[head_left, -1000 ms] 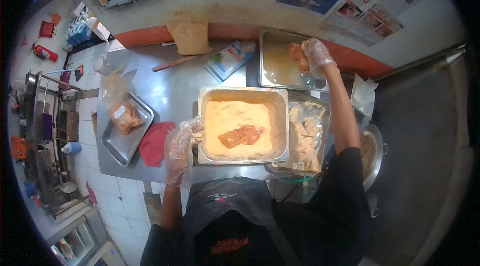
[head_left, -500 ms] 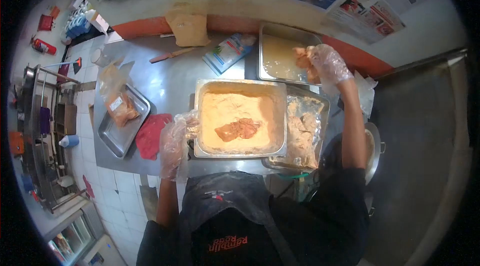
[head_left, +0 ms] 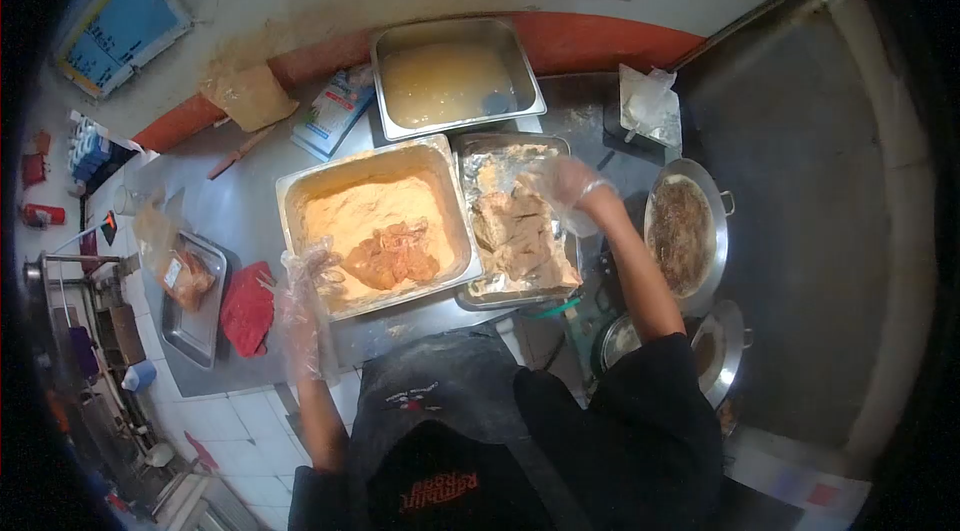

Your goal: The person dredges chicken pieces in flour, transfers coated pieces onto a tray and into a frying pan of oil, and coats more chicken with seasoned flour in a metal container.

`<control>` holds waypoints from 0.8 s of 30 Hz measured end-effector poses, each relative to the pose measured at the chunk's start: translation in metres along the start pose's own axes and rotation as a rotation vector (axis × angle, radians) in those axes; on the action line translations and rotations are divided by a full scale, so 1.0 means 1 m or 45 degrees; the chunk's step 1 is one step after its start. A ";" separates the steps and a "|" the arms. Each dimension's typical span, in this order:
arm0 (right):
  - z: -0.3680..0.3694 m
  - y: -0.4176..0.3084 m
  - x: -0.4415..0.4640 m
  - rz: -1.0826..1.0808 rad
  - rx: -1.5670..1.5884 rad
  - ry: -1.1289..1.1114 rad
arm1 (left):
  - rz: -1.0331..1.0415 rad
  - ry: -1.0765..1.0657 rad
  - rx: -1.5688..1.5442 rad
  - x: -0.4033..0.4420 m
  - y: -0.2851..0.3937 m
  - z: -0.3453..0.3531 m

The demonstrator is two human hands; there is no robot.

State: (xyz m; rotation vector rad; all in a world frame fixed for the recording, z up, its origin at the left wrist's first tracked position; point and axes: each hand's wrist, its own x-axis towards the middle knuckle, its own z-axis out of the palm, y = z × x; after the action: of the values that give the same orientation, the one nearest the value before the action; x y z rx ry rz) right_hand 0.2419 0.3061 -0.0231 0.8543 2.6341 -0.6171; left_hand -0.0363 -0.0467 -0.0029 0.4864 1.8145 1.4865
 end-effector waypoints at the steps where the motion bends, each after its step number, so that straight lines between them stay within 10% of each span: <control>1: -0.003 0.001 -0.008 0.415 -0.060 -0.359 | 0.117 0.019 -0.091 -0.006 0.002 0.013; 3: 0.124 0.104 0.013 0.418 -0.110 -0.227 | 0.245 0.042 -0.175 -0.011 -0.001 0.027; 9: 0.164 0.056 0.003 0.348 0.025 0.630 | -0.049 0.146 -0.173 -0.021 0.030 0.078; 11: 0.149 0.052 0.007 0.498 0.119 0.428 | -0.102 0.113 -0.163 -0.021 0.032 0.088; 13: 0.138 0.052 0.003 0.053 -0.183 0.921 | -0.115 0.067 -0.148 -0.019 0.031 0.094; 22: 0.099 0.036 0.063 -0.335 -0.563 -0.320 | -0.229 -0.030 -0.114 -0.005 0.041 0.120; 24: 0.084 0.052 0.075 -0.324 -0.327 -0.084 | -0.073 -0.068 -0.090 0.007 0.023 0.112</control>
State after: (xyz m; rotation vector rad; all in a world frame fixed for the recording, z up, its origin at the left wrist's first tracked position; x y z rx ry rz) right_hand 0.2278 0.3393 -0.1414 0.4223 2.7046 -0.3462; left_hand 0.0372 0.0399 0.0100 0.4317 1.7145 1.4792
